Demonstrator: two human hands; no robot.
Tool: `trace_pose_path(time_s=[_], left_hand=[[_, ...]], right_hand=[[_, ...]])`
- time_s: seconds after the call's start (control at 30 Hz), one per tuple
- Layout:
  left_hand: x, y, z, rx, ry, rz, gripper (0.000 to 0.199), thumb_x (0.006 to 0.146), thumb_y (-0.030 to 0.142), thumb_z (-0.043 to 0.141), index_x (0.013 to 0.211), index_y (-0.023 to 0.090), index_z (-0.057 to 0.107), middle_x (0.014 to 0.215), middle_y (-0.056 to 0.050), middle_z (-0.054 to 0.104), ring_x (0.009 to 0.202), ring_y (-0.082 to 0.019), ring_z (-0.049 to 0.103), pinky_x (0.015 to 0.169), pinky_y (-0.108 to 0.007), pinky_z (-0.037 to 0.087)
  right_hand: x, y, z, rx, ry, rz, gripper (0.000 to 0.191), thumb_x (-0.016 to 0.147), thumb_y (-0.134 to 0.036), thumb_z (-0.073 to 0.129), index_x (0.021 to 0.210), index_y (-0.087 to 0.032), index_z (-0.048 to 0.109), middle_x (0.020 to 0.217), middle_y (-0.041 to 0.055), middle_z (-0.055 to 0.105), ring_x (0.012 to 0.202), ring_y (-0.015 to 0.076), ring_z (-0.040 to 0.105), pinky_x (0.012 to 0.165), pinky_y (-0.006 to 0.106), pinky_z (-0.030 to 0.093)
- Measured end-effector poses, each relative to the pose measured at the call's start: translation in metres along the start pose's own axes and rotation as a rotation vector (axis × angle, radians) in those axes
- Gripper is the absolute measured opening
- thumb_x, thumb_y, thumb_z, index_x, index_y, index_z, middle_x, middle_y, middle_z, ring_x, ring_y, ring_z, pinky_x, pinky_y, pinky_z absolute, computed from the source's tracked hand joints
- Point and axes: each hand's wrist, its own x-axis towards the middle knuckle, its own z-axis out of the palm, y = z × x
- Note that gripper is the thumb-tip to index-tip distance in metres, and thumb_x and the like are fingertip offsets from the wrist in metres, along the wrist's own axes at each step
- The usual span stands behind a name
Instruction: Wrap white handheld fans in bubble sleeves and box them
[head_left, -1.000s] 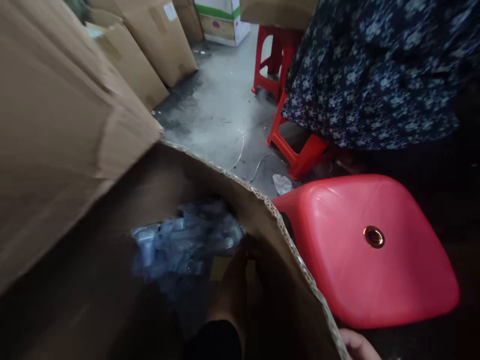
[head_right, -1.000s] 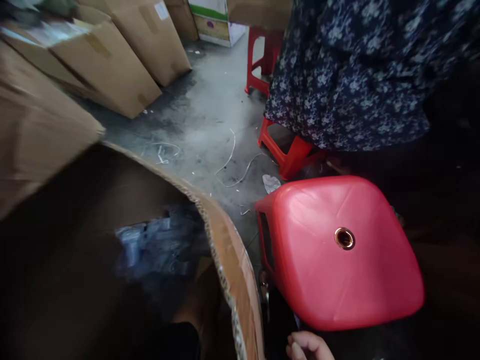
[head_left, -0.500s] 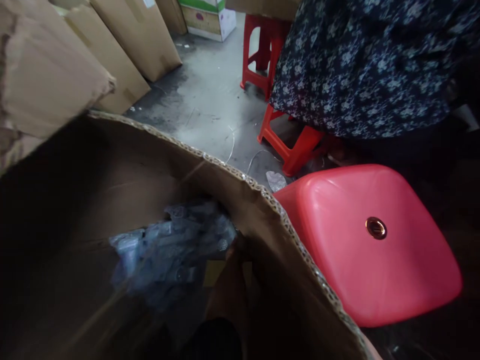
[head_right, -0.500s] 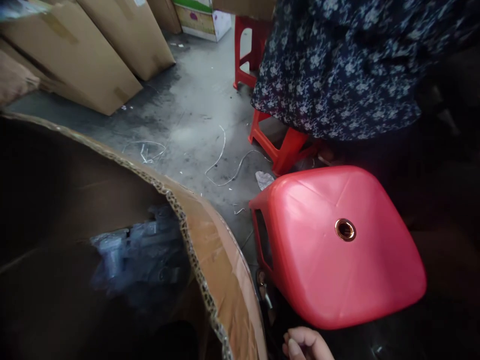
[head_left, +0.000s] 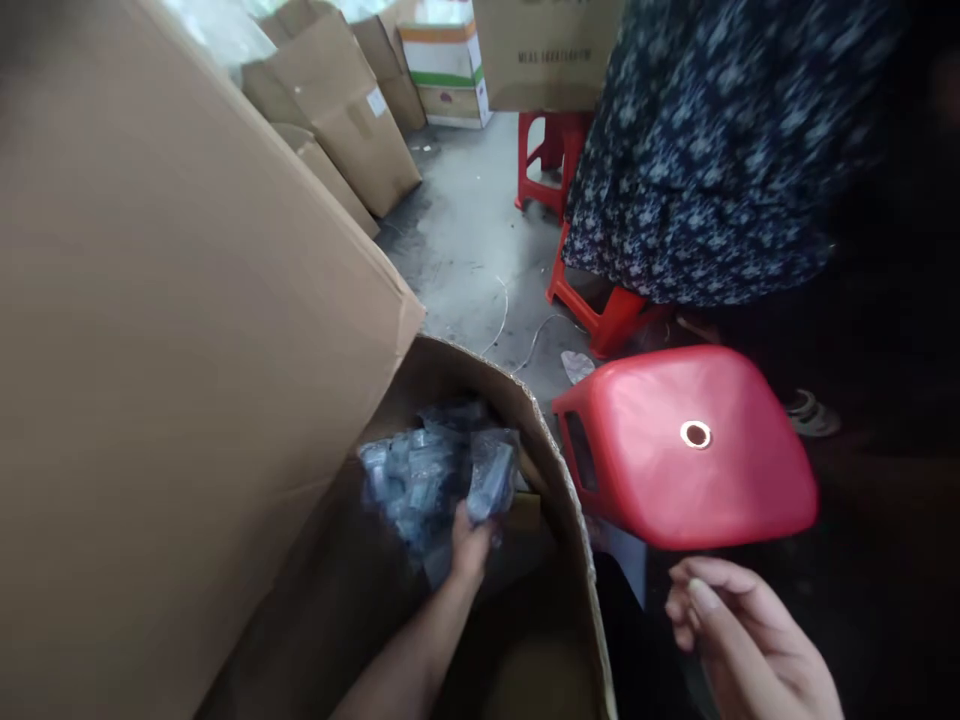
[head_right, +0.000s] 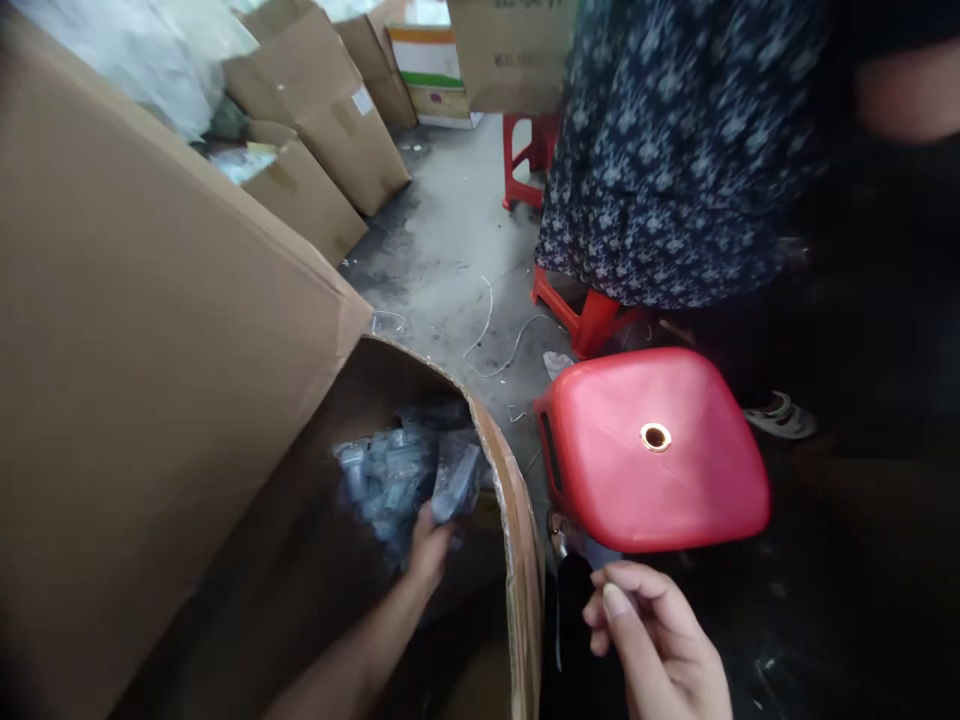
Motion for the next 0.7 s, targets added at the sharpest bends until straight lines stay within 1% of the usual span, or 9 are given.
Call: trace_pose_path(time_s=[0.07,0.13,0.17,0.2,0.27,0.37,0.43,0.57,0.7], left_hand=[[-0.042,0.020,-0.037,0.088,0.051,0.291,0.052,0.075,0.017,0.068,0.123,0.018,0.046,0.117,-0.011,0.058,0.114,-0.033,0.055,0.100,-0.049,0.044],[-0.087,0.047,-0.069,0.204,0.029,0.730,0.054,0.074,0.016,0.068,0.122,0.024,0.046,0.125,-0.012,0.054,0.119,-0.034,0.053,0.101,-0.054,0.043],[-0.109,0.063,-0.081,0.251,-0.015,0.938,0.052,0.076,0.015,0.067,0.123,0.026,0.045,0.130,-0.012,0.051,0.120,-0.033,0.052,0.100,-0.054,0.045],[-0.129,0.081,-0.091,0.275,-0.072,1.102,0.052,0.078,0.013,0.065,0.124,0.027,0.045,0.135,-0.013,0.046,0.122,-0.031,0.051,0.099,-0.052,0.046],[-0.165,0.118,-0.101,0.290,-0.208,1.319,0.057,0.079,0.007,0.064,0.126,0.029,0.042,0.142,-0.014,0.039,0.124,-0.028,0.051,0.096,-0.047,0.051],[-0.203,0.166,-0.101,0.316,-0.331,1.509,0.061,0.077,0.000,0.063,0.127,0.030,0.041,0.146,-0.012,0.035,0.126,-0.026,0.050,0.095,-0.040,0.052],[-0.222,0.190,-0.098,0.368,-0.377,1.602,0.060,0.078,-0.002,0.062,0.125,0.030,0.044,0.146,-0.010,0.036,0.127,-0.025,0.048,0.097,-0.038,0.052],[-0.256,0.218,-0.095,0.399,-0.463,1.756,0.058,0.079,-0.001,0.061,0.126,0.030,0.047,0.149,-0.008,0.034,0.128,-0.024,0.047,0.098,-0.035,0.051],[-0.290,0.234,-0.088,0.346,-0.480,1.847,0.069,0.079,0.000,0.062,0.135,0.035,0.041,0.151,-0.007,0.034,0.125,-0.024,0.051,0.097,-0.035,0.053]], right_hand=[[-0.006,-0.035,0.006,0.051,0.006,-0.119,0.026,0.071,-0.040,0.076,0.085,-0.019,0.068,0.079,0.0050,0.068,0.064,0.0158,0.061,0.057,0.025,0.053],[-0.006,-0.065,0.012,0.052,0.005,-0.214,0.024,0.074,-0.040,0.073,0.084,-0.019,0.068,0.082,0.0056,0.068,0.072,0.0176,0.063,0.069,0.030,0.054],[-0.006,-0.079,0.014,0.037,-0.042,-0.217,0.025,0.075,-0.042,0.072,0.086,-0.019,0.068,0.086,0.0067,0.069,0.078,0.0193,0.063,0.076,0.033,0.053],[-0.006,-0.091,0.016,0.023,-0.144,-0.175,0.028,0.076,-0.044,0.070,0.089,-0.019,0.069,0.092,0.0084,0.070,0.084,0.0213,0.064,0.081,0.036,0.052],[-0.013,-0.111,0.017,0.018,-0.474,0.042,0.041,0.075,-0.052,0.069,0.099,-0.019,0.069,0.103,0.0119,0.069,0.091,0.0246,0.065,0.083,0.041,0.051],[-0.044,-0.131,0.011,0.038,-0.959,0.390,0.052,0.070,-0.052,0.073,0.107,-0.016,0.067,0.105,0.0124,0.068,0.087,0.0228,0.065,0.079,0.039,0.050],[-0.073,-0.139,0.003,0.034,-1.071,0.448,0.049,0.068,-0.042,0.078,0.106,-0.015,0.067,0.095,0.0075,0.069,0.078,0.0175,0.064,0.075,0.032,0.048],[-0.132,-0.152,-0.017,0.109,-0.975,0.341,0.047,0.067,-0.034,0.080,0.109,-0.016,0.066,0.083,0.0005,0.067,0.069,0.0117,0.059,0.069,0.025,0.044],[-0.181,-0.163,-0.039,0.255,-0.835,0.270,0.048,0.070,-0.039,0.077,0.112,-0.017,0.065,0.088,0.0019,0.068,0.075,0.0144,0.060,0.074,0.028,0.043]])
